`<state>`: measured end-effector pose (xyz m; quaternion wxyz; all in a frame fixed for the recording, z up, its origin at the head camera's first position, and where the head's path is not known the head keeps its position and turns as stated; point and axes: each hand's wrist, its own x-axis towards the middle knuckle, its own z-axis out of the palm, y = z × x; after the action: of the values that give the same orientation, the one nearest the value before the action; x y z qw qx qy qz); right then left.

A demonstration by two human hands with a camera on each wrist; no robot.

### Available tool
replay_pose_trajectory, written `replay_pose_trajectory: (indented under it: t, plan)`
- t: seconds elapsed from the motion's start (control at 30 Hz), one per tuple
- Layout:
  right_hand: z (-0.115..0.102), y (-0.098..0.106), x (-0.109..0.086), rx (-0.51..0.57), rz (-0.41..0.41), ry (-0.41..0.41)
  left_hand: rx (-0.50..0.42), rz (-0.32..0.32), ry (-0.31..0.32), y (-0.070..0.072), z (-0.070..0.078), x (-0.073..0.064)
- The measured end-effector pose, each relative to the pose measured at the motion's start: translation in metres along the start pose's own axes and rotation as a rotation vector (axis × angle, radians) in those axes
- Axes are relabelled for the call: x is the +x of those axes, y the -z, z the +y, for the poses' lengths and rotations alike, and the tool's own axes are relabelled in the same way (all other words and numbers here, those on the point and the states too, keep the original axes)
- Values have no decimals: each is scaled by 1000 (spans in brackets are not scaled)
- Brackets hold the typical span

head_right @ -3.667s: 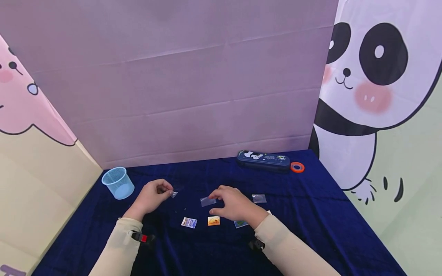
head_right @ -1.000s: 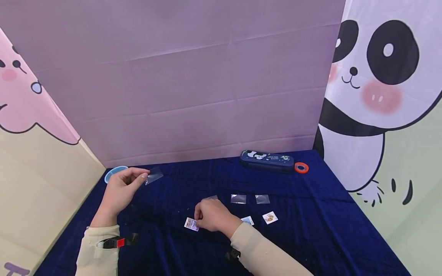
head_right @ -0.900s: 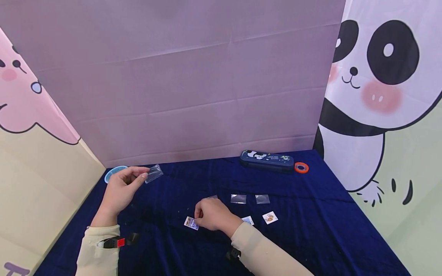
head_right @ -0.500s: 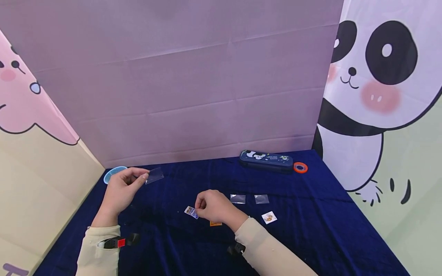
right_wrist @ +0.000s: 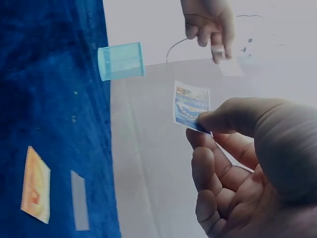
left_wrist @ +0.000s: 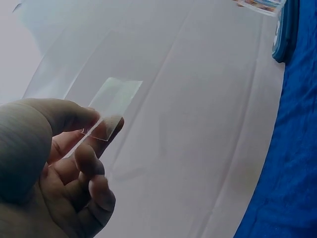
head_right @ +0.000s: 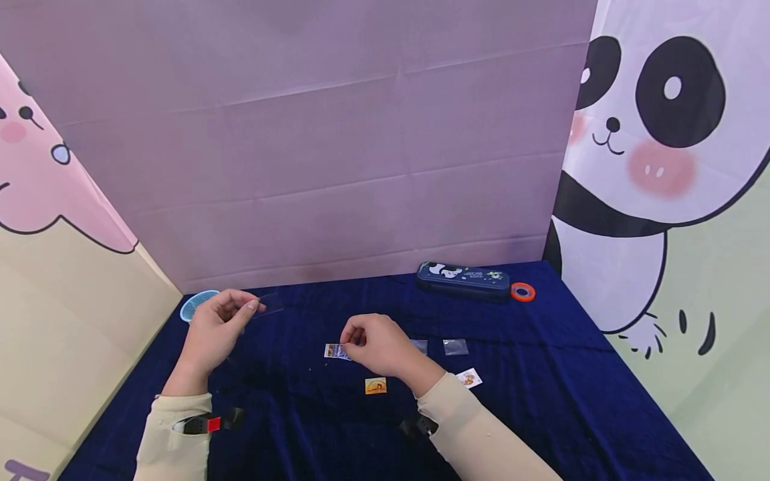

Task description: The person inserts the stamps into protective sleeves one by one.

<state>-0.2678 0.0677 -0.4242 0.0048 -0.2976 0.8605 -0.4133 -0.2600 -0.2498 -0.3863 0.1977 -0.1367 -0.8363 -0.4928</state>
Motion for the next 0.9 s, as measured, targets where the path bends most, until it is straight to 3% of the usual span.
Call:
replay_pose_trajectory:
  t: [0.23, 0.6, 0.9]
  plan:
    - [-8, 13, -3, 31, 31, -23, -48, 7, -35, -5, 4, 0]
    - [-17, 30, -8, 52, 117, 15, 32, 33, -21, -11, 13, -2]
    - [-25, 40, -12, 49, 200, 20, 4, 73, -20, -18, 17, -3]
